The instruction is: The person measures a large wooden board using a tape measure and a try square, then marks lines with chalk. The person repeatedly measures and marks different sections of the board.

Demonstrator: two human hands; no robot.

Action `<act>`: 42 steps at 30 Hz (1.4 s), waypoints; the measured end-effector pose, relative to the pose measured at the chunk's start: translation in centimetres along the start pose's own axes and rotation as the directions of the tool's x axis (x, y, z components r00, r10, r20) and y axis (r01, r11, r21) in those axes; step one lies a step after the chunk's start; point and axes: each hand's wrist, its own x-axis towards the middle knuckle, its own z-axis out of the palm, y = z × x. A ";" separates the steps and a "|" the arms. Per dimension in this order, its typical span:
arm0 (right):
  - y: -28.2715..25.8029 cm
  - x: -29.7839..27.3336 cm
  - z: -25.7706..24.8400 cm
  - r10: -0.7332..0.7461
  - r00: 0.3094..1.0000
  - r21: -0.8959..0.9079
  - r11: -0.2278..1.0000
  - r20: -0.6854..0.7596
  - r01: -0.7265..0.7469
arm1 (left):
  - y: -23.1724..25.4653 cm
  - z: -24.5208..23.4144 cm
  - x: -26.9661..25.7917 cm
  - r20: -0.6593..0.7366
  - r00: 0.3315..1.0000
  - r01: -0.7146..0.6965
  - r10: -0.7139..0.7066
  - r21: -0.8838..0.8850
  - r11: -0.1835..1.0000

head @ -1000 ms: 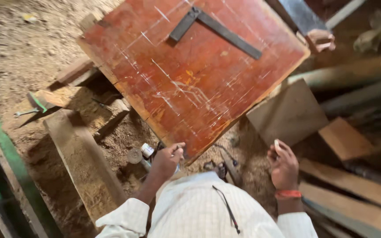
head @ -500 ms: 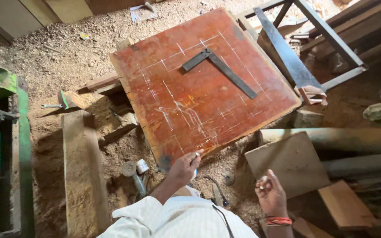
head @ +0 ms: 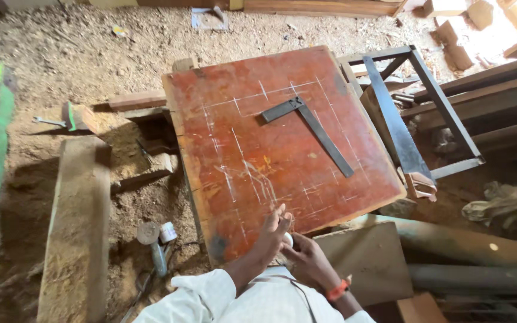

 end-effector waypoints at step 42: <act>-0.1 23.0 -40.7 -0.668 0.691 -0.898 0.436 -0.277 0.062 | -5.9 5.6 0.5 -0.702 0.705 -0.061 0.104 0.086 0.994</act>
